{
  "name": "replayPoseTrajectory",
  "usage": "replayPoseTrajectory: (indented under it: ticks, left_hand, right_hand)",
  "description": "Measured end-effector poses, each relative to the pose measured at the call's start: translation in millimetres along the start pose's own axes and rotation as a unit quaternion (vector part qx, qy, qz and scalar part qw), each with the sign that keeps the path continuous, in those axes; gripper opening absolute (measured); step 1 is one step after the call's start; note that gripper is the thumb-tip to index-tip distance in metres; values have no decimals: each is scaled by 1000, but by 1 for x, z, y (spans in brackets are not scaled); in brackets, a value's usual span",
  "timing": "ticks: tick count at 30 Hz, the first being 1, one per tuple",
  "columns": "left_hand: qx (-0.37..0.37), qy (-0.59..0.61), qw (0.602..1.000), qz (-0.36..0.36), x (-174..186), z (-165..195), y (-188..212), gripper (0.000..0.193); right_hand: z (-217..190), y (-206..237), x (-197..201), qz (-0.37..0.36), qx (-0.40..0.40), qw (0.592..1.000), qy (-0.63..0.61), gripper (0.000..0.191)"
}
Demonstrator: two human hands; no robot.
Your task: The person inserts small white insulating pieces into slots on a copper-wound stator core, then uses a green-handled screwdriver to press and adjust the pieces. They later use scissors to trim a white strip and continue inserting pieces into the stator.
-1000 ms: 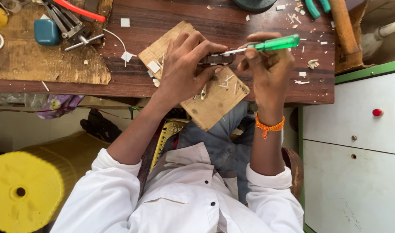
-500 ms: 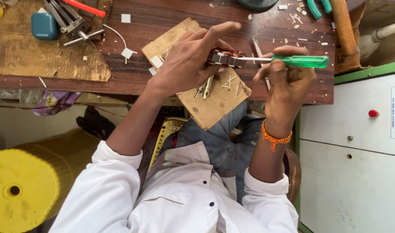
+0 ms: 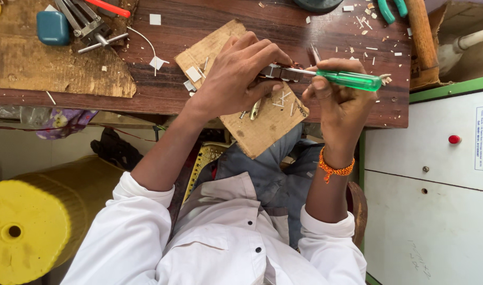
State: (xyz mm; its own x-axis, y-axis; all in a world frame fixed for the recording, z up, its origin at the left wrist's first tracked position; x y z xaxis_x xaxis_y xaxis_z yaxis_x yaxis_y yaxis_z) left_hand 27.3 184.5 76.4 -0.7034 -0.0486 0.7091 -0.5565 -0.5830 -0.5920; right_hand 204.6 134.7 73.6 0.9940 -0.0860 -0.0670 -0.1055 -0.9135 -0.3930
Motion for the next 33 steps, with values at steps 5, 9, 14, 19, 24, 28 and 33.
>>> replayPoseTrajectory:
  ticks: [5, 9, 14, 19, 24, 28, 33]
  left_hand:
    - [4, -7, 1000, 1, -6, -1, 0, 41]
    - [0, -16, 1000, 5, -6, 2, -3, 41]
    - [16, -2, 1000, 3, -4, 4, -4, 40]
    - [21, -4, 1000, -1, -3, 8, -6, 39]
    - [21, 1, 1000, -6, 1, 12, -12, 40]
    - [21, -16, 1000, -14, -1, 17, -12, 39]
    - [-9, -74, 996, -45, -15, 20, -10, 45]
  right_hand:
    - [0, -9, -3, -27, 28, 999, 14, 27]
    - [0, -21, 1, -40, 10, 999, 12, 29]
    - [-11, -19, -5, -53, 32, 997, 41, 29]
    - [-10, -14, -5, -33, 4, 999, 20, 28]
    - [-10, -25, -5, -46, -11, 999, 7, 25]
    - [-18, -15, -8, -24, -2, 1000, 5, 25]
    - [-29, -12, -11, -36, 47, 984, 169, 24]
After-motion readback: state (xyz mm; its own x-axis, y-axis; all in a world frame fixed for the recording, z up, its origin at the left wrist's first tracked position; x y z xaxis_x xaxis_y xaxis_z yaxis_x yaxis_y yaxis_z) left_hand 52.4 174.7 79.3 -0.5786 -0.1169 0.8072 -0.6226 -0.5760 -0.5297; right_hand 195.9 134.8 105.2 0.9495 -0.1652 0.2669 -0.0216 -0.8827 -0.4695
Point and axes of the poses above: each hand's wrist, its own y-axis away from the middle knuckle, its own x-axis out of the back of the hand, z = x × y, the point moved 9 cm from there along -y, towards the middle knuckle, and after that the axes turned 8 degrees about -y, right-handed, at the moved point
